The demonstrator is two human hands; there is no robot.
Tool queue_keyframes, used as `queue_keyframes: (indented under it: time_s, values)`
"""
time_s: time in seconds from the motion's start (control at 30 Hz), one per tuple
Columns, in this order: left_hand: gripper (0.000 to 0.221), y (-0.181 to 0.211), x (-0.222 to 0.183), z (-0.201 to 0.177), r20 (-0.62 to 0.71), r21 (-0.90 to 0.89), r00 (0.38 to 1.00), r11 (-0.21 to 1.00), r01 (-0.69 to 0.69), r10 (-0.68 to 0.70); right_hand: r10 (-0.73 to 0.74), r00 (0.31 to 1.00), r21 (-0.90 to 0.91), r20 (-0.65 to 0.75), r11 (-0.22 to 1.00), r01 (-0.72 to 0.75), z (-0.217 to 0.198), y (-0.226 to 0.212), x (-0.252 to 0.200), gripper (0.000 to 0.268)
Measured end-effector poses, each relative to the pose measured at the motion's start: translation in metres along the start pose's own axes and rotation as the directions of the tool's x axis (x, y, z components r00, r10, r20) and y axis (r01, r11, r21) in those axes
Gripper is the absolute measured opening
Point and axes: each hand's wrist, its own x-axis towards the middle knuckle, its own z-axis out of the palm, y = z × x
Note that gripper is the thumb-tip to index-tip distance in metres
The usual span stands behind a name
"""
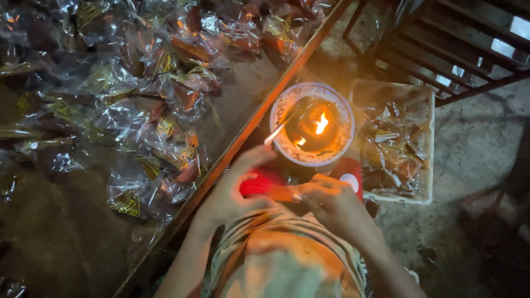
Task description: Sealing small plastic bags containing food items by folding the top and passing it through a candle flame to heat-seal the plastic.
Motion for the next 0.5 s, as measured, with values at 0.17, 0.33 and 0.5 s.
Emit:
queue_keyframes:
  time_s: [0.17,0.33,0.5]
  values:
    - [0.041,-0.021,0.009,0.045,0.275,-0.12,0.961,0.993,0.001,0.032,-0.053,0.99,0.391,-0.13,0.915,0.1,-0.005,0.017,-0.002,0.033]
    - [0.076,-0.021,0.02,0.068,0.393,-0.378,0.911,0.881,0.285,-0.125,0.044,0.983,0.679,-0.18,0.728,0.092,-0.003,0.045,-0.019,0.037]
    - [0.005,-0.021,0.035,0.068,0.131,-0.154,0.982,0.976,0.155,-0.135,0.213,0.85,0.34,-0.482,0.94,-0.043,-0.021,0.083,-0.036,0.035]
